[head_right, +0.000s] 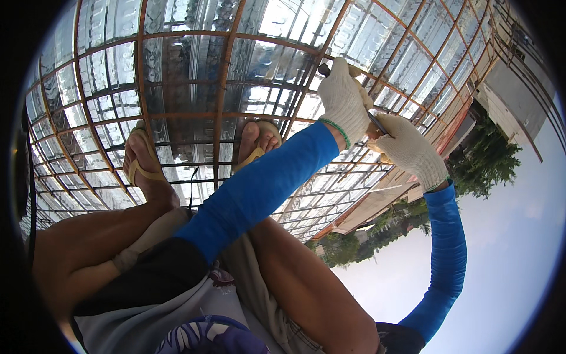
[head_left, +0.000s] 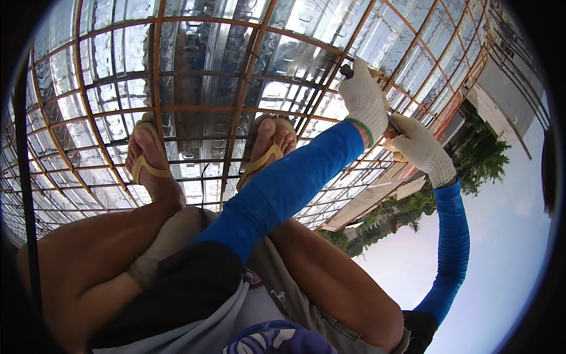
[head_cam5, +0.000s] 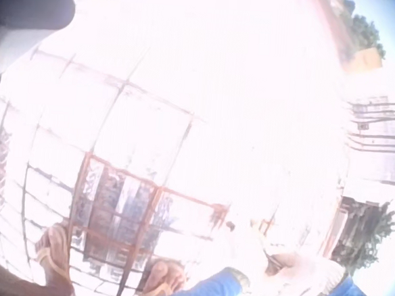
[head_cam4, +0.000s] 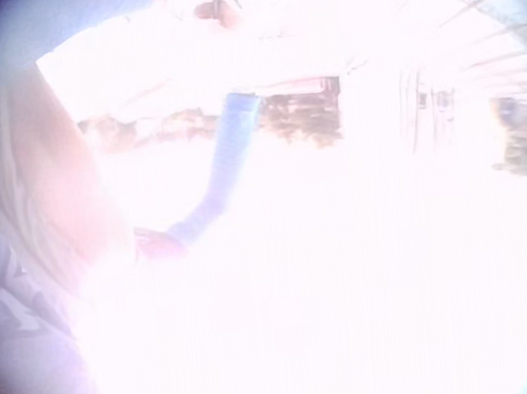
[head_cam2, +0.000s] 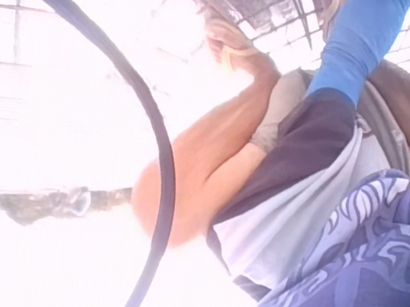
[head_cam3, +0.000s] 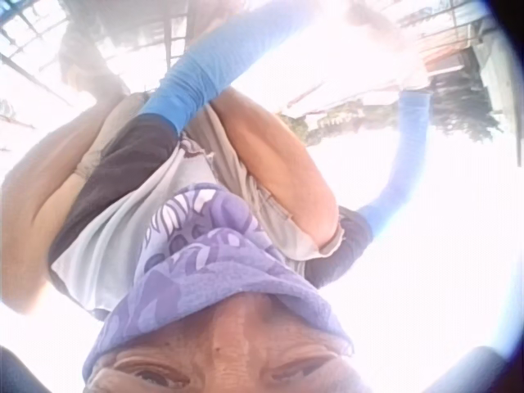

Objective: The person uses pliers to tighten wire ties at intersections of a metal scaffolding grid. They repeatedly position the pliers, grip the ties, and twist to secure the joints while standing on the structure.

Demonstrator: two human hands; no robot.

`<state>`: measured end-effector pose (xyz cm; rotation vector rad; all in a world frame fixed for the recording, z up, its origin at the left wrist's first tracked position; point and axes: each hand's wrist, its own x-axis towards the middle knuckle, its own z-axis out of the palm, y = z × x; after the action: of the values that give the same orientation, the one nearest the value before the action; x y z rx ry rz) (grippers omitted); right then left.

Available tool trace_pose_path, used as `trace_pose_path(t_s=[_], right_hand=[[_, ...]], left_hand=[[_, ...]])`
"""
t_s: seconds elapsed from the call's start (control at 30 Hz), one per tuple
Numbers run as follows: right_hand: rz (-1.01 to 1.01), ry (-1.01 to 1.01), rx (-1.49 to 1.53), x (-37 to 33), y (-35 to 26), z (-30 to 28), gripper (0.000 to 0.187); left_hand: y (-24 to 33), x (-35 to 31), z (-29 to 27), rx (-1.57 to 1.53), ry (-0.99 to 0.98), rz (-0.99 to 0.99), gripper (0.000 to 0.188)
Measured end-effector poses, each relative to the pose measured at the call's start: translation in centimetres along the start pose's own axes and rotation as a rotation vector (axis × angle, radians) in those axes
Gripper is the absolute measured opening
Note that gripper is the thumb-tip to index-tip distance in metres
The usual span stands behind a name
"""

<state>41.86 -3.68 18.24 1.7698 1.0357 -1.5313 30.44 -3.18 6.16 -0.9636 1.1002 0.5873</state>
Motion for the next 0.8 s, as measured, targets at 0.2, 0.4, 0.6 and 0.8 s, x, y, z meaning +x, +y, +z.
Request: trace_pose_path(t_s=[0.2, 0.4, 0.6, 0.8], right_hand=[[-0.183, 0.326, -0.253, -0.5, 0.8, 3.5, 0.020], [0.243, -0.094, 0.574, -1.3, -2.8, 1.5, 0.015], [0.271, -0.169, 0.747, -1.3, -1.8, 3.1, 0.016], [-0.094, 0.510, -0.443, -2.1, -3.2, 6.0, 0.038]], left_hand=[[0.6, -1.2, 0.1, 0.166, 0.091, 0.052, 0.043], [1.6, -2.2, -2.7, -0.034, -0.351, 0.012, 0.032], [2.0, -1.5, -3.9, 0.012, -0.560, -0.067, 0.034], [1.4, -2.5, -1.9, -0.010, -0.254, 0.026, 0.034]])
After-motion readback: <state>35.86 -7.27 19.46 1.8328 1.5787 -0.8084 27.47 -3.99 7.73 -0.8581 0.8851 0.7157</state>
